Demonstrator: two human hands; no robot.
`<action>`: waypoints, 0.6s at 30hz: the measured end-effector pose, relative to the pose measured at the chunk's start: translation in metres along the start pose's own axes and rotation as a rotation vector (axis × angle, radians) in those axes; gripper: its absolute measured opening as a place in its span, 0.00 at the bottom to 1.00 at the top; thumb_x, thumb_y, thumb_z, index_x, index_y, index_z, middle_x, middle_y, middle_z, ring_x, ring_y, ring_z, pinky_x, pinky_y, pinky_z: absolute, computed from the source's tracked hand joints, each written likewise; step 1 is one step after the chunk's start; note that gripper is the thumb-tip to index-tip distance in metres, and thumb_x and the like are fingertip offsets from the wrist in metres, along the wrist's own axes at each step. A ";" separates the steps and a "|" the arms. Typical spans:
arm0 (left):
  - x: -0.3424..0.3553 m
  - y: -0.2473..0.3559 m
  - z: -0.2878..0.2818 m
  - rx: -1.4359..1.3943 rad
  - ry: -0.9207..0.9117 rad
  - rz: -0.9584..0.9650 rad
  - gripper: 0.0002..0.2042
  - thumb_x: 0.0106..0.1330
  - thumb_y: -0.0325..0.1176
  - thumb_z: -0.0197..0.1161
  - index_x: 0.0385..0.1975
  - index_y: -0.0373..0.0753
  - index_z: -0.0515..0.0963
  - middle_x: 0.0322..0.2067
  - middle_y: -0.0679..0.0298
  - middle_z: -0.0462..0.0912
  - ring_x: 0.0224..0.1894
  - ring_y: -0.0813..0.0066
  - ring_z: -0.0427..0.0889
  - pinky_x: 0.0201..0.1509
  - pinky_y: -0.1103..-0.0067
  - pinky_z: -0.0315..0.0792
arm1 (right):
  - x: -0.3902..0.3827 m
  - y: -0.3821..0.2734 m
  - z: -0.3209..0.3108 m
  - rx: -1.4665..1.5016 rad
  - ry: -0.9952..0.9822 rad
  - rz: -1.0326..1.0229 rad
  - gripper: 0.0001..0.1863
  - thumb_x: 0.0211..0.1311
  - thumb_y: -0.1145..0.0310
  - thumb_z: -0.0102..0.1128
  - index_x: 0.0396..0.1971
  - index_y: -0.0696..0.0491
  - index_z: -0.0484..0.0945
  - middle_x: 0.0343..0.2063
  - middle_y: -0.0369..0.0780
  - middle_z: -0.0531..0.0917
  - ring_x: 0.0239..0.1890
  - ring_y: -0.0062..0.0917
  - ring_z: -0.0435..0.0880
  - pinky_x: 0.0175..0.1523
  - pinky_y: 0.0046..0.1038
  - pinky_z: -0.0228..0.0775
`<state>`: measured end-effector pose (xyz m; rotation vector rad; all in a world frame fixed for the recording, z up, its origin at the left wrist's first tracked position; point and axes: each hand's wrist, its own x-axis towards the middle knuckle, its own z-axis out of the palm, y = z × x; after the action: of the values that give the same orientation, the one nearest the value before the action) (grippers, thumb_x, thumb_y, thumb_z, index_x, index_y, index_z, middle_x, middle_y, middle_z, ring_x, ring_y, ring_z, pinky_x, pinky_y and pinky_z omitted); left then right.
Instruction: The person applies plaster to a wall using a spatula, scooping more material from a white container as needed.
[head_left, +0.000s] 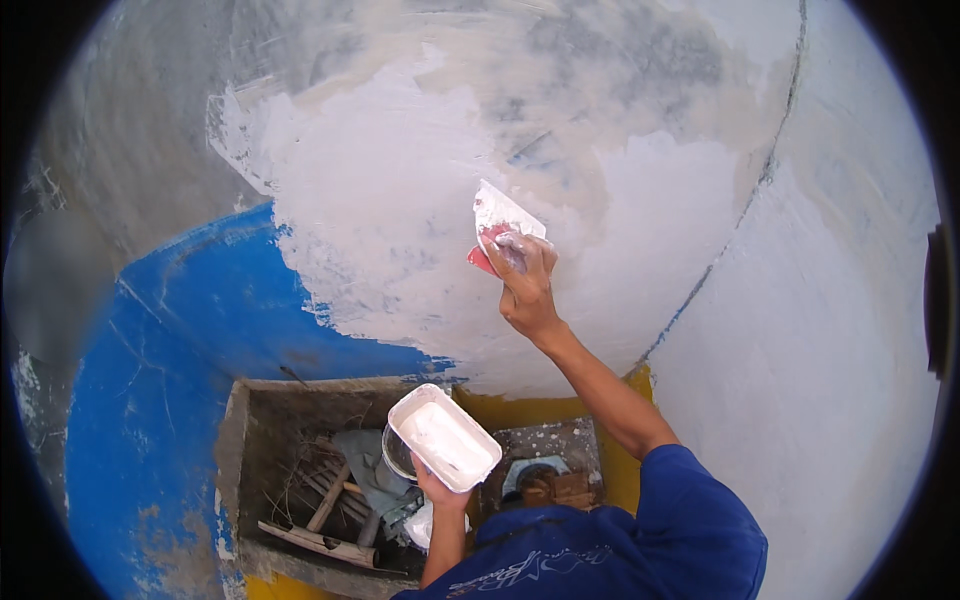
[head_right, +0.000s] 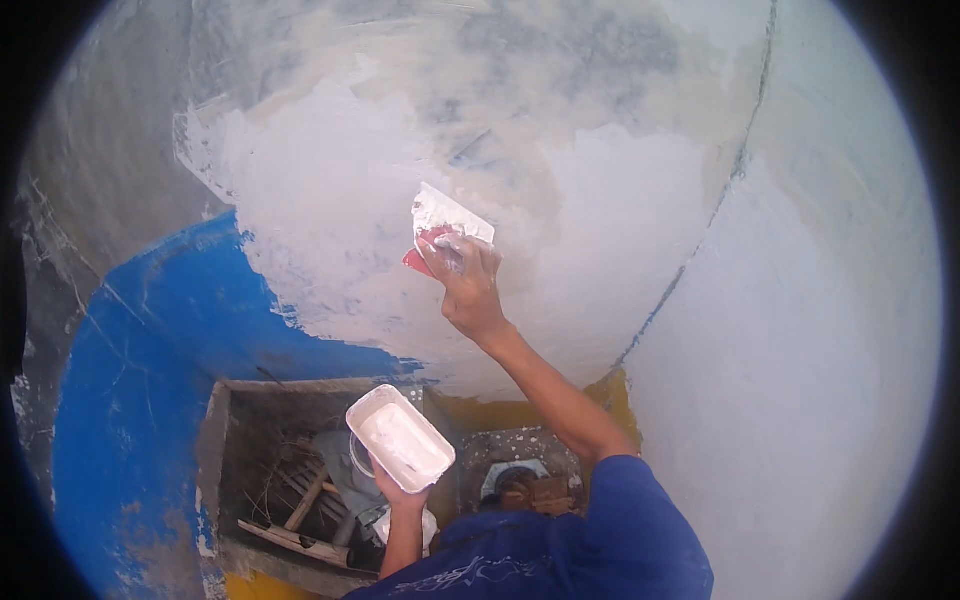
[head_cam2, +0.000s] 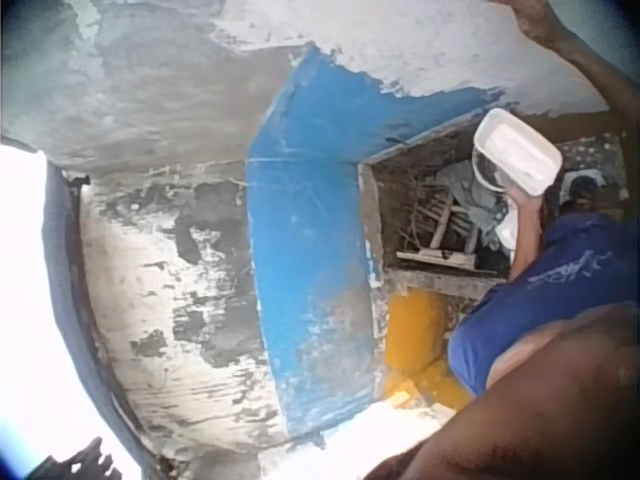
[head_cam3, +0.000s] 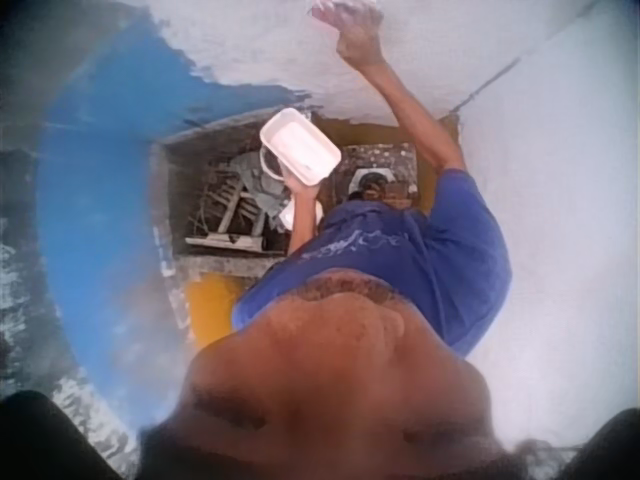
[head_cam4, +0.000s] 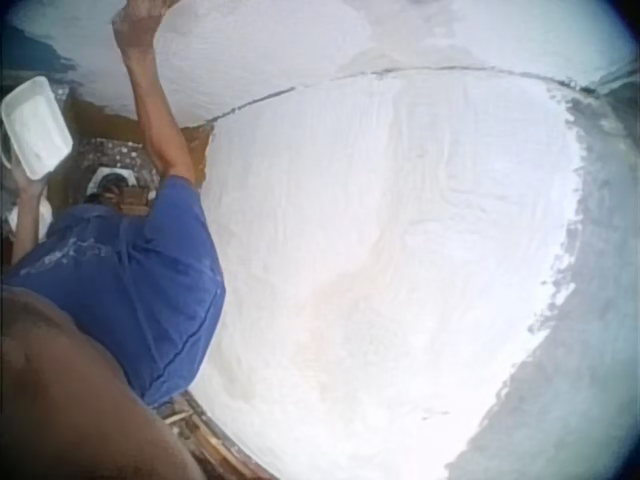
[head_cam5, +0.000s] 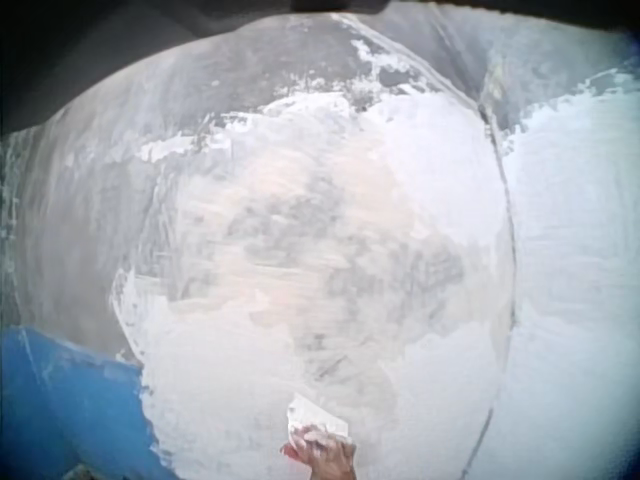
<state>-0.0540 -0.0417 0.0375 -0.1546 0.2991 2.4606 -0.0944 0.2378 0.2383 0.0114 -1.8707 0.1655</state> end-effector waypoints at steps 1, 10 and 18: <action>0.000 0.001 0.000 -0.006 -0.007 0.004 0.31 0.73 0.58 0.46 0.70 0.47 0.61 0.66 0.60 0.70 0.65 0.52 0.72 0.68 0.53 0.66 | 0.009 0.003 0.002 0.004 0.000 -0.002 0.41 0.42 0.85 0.52 0.62 0.42 0.77 0.55 0.39 0.71 0.59 0.38 0.66 0.61 0.40 0.53; 0.000 -0.001 0.000 0.027 -0.019 -0.041 0.32 0.73 0.59 0.47 0.71 0.47 0.61 0.66 0.61 0.70 0.65 0.53 0.71 0.69 0.52 0.66 | -0.008 -0.009 0.031 -0.062 -0.197 -0.033 0.40 0.45 0.85 0.52 0.64 0.44 0.74 0.56 0.42 0.70 0.59 0.41 0.64 0.61 0.42 0.50; -0.004 0.000 0.006 0.023 -0.027 -0.010 0.32 0.73 0.59 0.47 0.71 0.47 0.61 0.66 0.60 0.70 0.65 0.53 0.72 0.68 0.52 0.66 | 0.070 0.049 -0.064 -0.139 0.351 0.081 0.32 0.52 0.88 0.51 0.61 0.58 0.76 0.52 0.45 0.73 0.54 0.40 0.67 0.64 0.38 0.56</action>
<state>-0.0514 -0.0426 0.0442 -0.1130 0.3145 2.4460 -0.0589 0.2996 0.3182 -0.1785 -1.5288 0.0863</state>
